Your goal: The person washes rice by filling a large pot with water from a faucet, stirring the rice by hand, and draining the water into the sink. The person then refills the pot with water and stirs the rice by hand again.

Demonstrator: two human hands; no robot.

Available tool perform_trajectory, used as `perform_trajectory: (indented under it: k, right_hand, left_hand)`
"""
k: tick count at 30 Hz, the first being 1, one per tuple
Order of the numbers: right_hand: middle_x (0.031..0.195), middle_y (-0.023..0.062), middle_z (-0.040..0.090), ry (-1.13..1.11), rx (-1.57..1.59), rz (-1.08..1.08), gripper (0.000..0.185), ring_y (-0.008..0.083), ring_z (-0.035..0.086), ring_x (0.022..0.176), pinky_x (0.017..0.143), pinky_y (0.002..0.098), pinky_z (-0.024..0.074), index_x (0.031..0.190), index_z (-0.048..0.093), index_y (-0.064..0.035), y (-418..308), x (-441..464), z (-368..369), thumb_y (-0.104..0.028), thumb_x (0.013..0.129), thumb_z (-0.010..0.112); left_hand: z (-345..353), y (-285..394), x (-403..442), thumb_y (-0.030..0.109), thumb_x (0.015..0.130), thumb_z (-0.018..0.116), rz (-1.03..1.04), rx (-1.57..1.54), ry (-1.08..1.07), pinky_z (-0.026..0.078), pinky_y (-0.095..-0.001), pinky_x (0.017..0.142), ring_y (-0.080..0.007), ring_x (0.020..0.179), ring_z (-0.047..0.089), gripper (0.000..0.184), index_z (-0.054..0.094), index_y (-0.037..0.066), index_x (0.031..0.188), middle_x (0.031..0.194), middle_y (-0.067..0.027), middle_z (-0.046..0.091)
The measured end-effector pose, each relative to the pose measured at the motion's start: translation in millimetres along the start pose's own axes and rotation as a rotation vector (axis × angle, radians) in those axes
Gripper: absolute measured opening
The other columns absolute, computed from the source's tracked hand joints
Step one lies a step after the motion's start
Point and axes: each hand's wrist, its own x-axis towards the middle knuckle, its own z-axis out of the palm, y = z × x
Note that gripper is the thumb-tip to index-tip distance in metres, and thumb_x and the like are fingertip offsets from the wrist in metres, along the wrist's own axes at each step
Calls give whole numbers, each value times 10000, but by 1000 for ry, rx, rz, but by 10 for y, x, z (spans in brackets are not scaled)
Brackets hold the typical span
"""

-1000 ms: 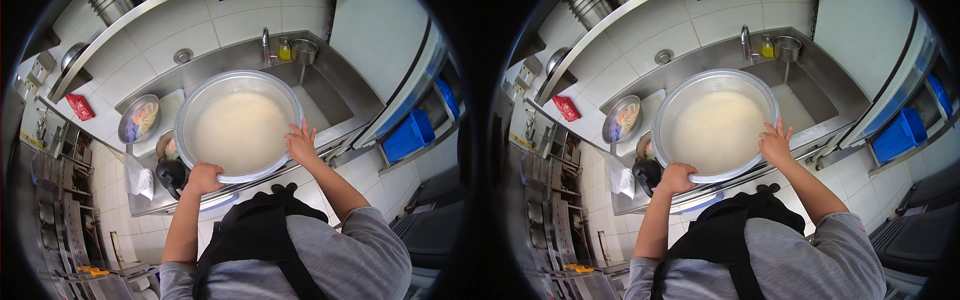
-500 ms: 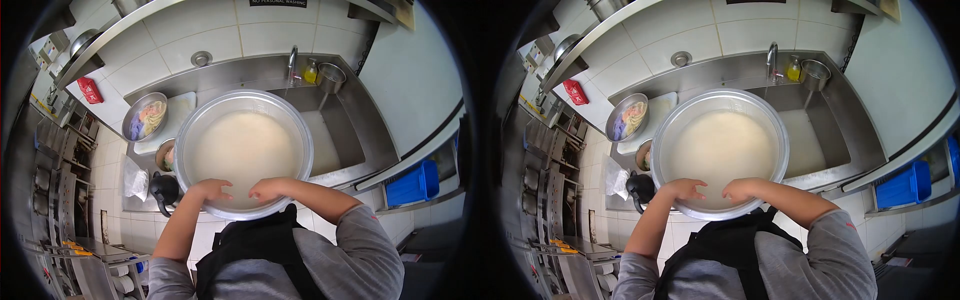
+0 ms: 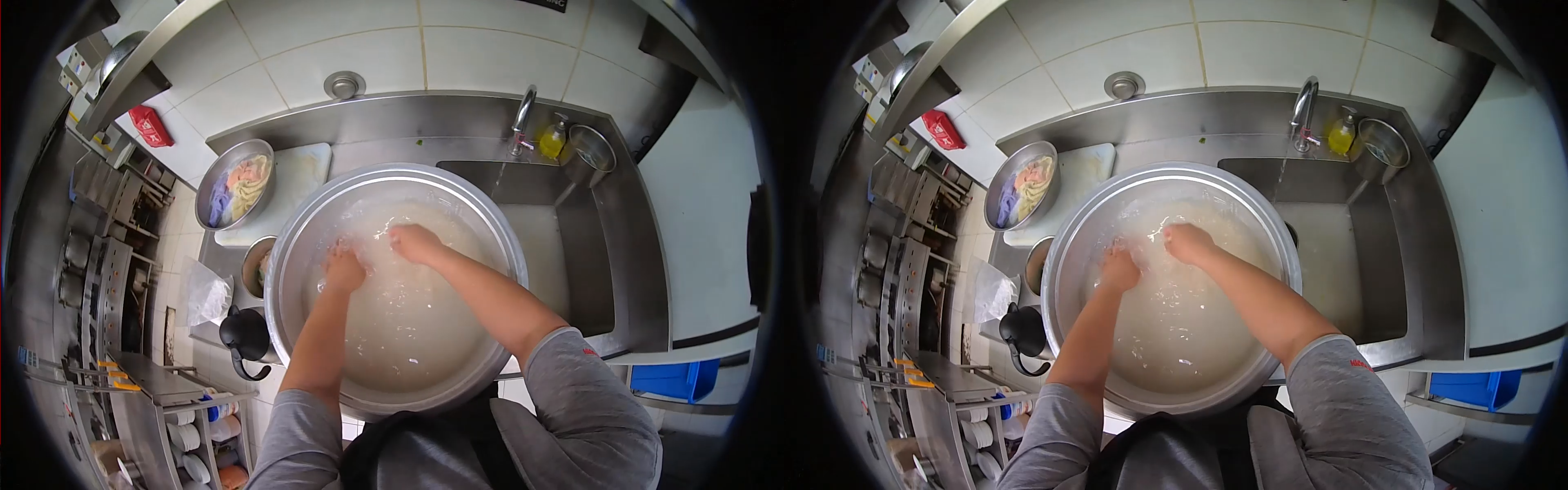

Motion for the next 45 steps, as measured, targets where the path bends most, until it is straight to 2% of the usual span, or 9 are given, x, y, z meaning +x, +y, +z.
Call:
perform_trajectory:
  k: [6,8,10,15,23,30,40,42,45]
  right_hand:
    - [1124,106,618,281,-11,-129,246,299,592,1060,881,440,487,1089,651,-133,-171,157,57,-228,873,582]
    - [1217,92,596,14,-90,-253,277,304,543,1163,948,463,458,1129,650,-147,-307,29,87,-260,885,582]
    - [1361,64,524,-15,-152,-270,355,300,461,1277,1020,541,386,1227,614,-194,-250,-56,304,-290,886,586]
    - [1547,28,298,-327,-512,-208,521,273,268,1424,1089,670,192,1379,479,-240,-221,-228,158,-329,880,601]
    - [1542,69,312,-274,-606,109,634,257,282,1423,1113,614,215,1421,436,-213,244,-439,-352,-356,840,644]
    - [1581,187,112,-281,-577,488,740,418,195,1430,1083,631,263,1499,263,-110,-52,-470,113,-224,856,612]
    - [1565,119,233,-475,-677,-60,598,323,241,1435,1027,643,345,1470,360,-265,-228,-1342,58,-186,901,524]
    - [1553,75,283,-460,-730,76,564,261,338,1396,1019,627,355,1433,420,-329,-188,-1497,-211,-215,896,547]
    - [1509,79,374,-390,-743,209,525,282,436,1326,1014,584,355,1396,485,-277,254,-1529,-176,-231,881,575]
  left_hand:
    - [-3,899,-92,501,910,458,-119,-72,-282,223,-601,1110,-373,1440,168,646,427,110,1423,1482,-169,383]
    - [576,1008,-46,523,915,427,65,-502,-34,179,-591,1127,-391,1432,187,676,392,97,1438,1503,-181,343]
    - [432,1450,-294,476,917,453,247,-1,27,138,-571,1141,-413,1408,231,663,360,97,1453,1507,-205,322]
    - [216,1874,-817,373,886,557,633,-326,-86,142,-515,1154,-378,1407,258,658,371,93,1451,1521,-214,285]
    - [-195,482,-702,377,877,611,1202,41,-162,228,-522,1137,-282,1416,275,635,381,244,1454,1556,-81,261]
    - [-392,110,-790,499,927,485,-157,15,-275,297,-682,1035,-447,1399,232,704,256,180,1511,1589,-127,134]
    - [-212,427,-1041,463,896,567,381,59,-388,275,-639,1078,-401,1411,253,803,148,212,1534,1581,-145,157]
    - [-496,146,-1072,452,863,623,645,259,-359,251,-649,1081,-373,1415,262,825,167,277,1527,1580,-148,163]
    - [-644,-156,-1060,448,827,663,423,328,-484,260,-663,1070,-350,1424,253,862,172,310,1522,1593,-121,132]
